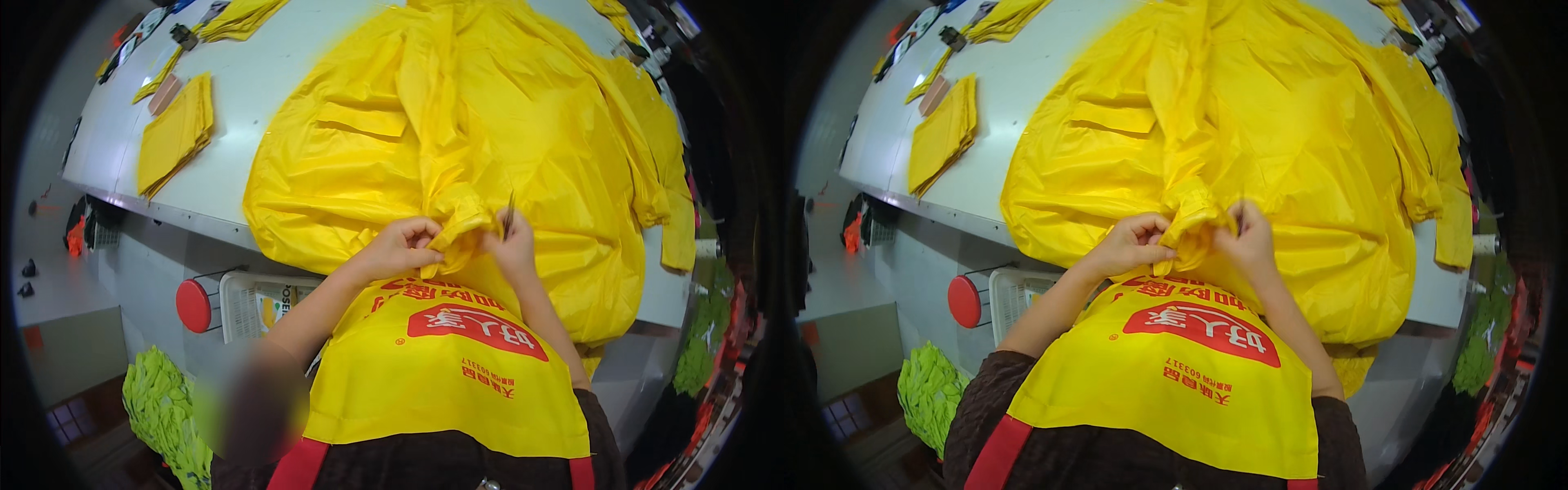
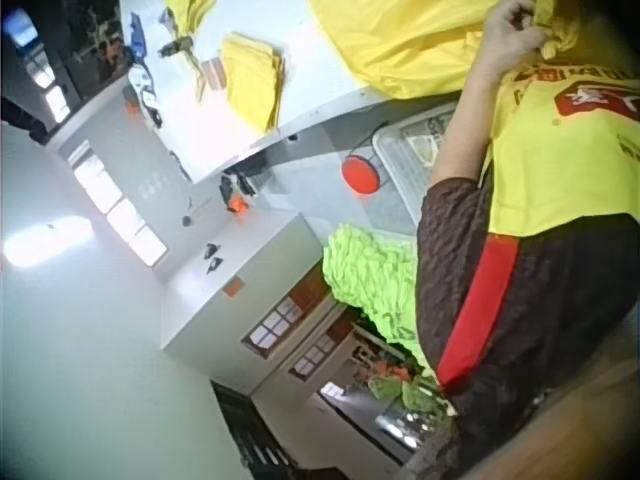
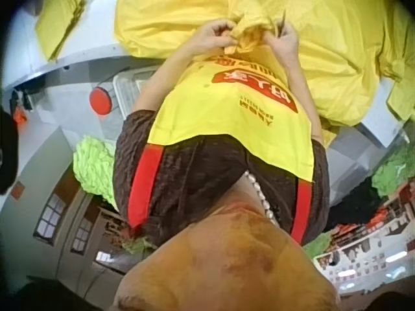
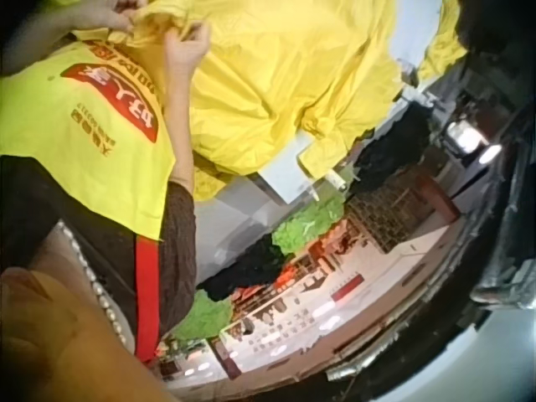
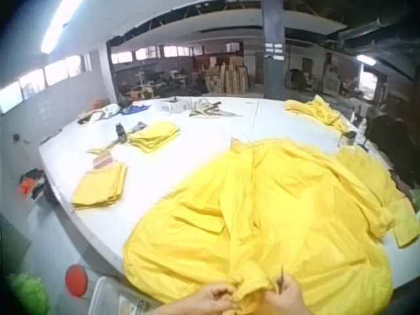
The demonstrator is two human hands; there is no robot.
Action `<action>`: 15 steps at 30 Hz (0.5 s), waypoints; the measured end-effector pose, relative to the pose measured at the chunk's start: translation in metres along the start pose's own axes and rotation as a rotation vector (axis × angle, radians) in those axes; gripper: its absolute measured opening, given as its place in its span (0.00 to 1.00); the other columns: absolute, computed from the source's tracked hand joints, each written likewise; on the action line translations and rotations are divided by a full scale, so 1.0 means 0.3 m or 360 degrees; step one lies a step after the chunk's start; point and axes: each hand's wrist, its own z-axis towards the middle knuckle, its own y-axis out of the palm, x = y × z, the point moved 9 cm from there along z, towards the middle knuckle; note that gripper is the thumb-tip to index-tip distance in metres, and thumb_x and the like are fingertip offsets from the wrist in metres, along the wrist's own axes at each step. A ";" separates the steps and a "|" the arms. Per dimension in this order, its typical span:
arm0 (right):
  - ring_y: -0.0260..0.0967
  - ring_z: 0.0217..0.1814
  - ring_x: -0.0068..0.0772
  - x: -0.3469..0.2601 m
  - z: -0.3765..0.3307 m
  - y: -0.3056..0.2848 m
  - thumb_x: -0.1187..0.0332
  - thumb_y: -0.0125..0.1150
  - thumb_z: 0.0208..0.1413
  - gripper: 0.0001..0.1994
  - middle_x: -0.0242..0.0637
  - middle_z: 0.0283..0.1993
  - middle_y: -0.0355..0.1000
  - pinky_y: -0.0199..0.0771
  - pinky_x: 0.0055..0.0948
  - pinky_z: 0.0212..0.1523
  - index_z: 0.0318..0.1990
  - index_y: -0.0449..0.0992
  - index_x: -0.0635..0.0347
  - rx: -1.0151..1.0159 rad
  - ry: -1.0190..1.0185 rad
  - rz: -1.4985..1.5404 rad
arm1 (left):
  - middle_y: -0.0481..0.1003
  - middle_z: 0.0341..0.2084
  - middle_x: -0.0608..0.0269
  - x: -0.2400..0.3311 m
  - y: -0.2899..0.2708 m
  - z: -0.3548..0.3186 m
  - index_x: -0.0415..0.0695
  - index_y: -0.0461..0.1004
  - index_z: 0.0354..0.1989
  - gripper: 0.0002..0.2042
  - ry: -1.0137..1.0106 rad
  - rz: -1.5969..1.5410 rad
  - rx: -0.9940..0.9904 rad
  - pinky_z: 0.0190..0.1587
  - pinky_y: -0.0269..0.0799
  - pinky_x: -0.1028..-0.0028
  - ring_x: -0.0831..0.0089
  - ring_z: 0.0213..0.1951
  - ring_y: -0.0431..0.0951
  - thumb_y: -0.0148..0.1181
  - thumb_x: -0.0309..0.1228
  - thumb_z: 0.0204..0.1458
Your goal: The person folds a yellow raincoat on a white table. They smooth the fabric, fold the sleeves and body, and then fold the garment into a compact rectangle.
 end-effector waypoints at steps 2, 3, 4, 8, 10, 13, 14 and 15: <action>0.52 0.22 0.12 -0.033 -0.101 0.132 0.72 0.63 0.42 0.09 0.21 0.21 0.58 0.52 0.18 0.20 0.28 0.67 0.61 -0.0376 0.0175 0.0187 | 0.65 0.19 0.75 0.011 -0.045 0.000 0.42 0.68 0.30 0.06 -0.0040 -0.0052 0.0168 0.24 0.60 0.86 0.88 0.23 0.64 0.57 0.20 0.44; 0.52 0.21 0.14 -0.051 -0.136 0.181 0.70 0.64 0.42 0.10 0.23 0.20 0.58 0.52 0.19 0.20 0.27 0.67 0.62 -0.0535 0.0116 0.0073 | 0.65 0.18 0.71 0.034 -0.095 -0.009 0.42 0.67 0.26 0.06 0.0042 0.0008 0.0425 0.20 0.59 0.81 0.85 0.19 0.63 0.56 0.18 0.42; 0.52 0.21 0.15 -0.066 -0.152 0.217 0.69 0.64 0.42 0.11 0.26 0.20 0.59 0.53 0.21 0.20 0.27 0.67 0.63 -0.0760 0.0020 -0.0176 | 0.64 0.17 0.72 0.088 -0.163 -0.023 0.42 0.66 0.25 0.07 0.0367 0.0271 0.0710 0.20 0.57 0.82 0.85 0.19 0.61 0.57 0.18 0.42; 0.50 0.21 0.17 -0.077 -0.075 0.202 0.70 0.64 0.42 0.12 0.28 0.18 0.54 0.53 0.23 0.20 0.24 0.64 0.63 -0.0632 0.0095 -0.0192 | 0.59 0.18 0.71 0.239 -0.277 -0.142 0.43 0.61 0.20 0.10 0.1209 0.1054 0.1557 0.22 0.54 0.81 0.81 0.20 0.57 0.58 0.18 0.39; 0.49 0.21 0.17 -0.112 0.010 0.174 0.73 0.62 0.42 0.11 0.27 0.18 0.53 0.52 0.23 0.20 0.23 0.63 0.63 -0.0389 -0.0181 -0.0343 | 0.61 0.18 0.65 0.208 -0.306 -0.187 0.41 0.62 0.19 0.09 0.1271 0.1062 0.1814 0.24 0.58 0.78 0.79 0.23 0.62 0.54 0.15 0.37; 0.49 0.22 0.18 -0.188 0.070 0.167 0.80 0.57 0.38 0.09 0.25 0.20 0.52 0.51 0.22 0.21 0.22 0.61 0.61 -0.0056 -0.0554 -0.0455 | 0.67 0.28 0.68 -0.179 -0.376 -0.005 0.40 0.65 0.36 0.11 0.0638 -0.1021 0.1463 0.33 0.63 0.80 0.80 0.31 0.65 0.48 0.17 0.41; 0.49 0.22 0.18 -0.181 0.076 0.164 0.83 0.54 0.37 0.10 0.24 0.21 0.52 0.51 0.22 0.21 0.22 0.60 0.60 -0.0014 -0.0480 -0.0305 | 0.67 0.30 0.68 -0.138 -0.291 0.010 0.40 0.64 0.39 0.13 0.0577 -0.1066 0.1358 0.34 0.64 0.81 0.80 0.32 0.66 0.48 0.18 0.42; 0.50 0.23 0.18 -0.175 0.081 0.170 0.85 0.52 0.35 0.10 0.24 0.21 0.53 0.51 0.21 0.21 0.23 0.60 0.59 0.0013 -0.0409 -0.0147 | 0.68 0.33 0.67 -0.089 -0.197 -0.014 0.40 0.63 0.42 0.15 0.0526 -0.1109 0.1268 0.36 0.64 0.81 0.79 0.33 0.67 0.48 0.19 0.43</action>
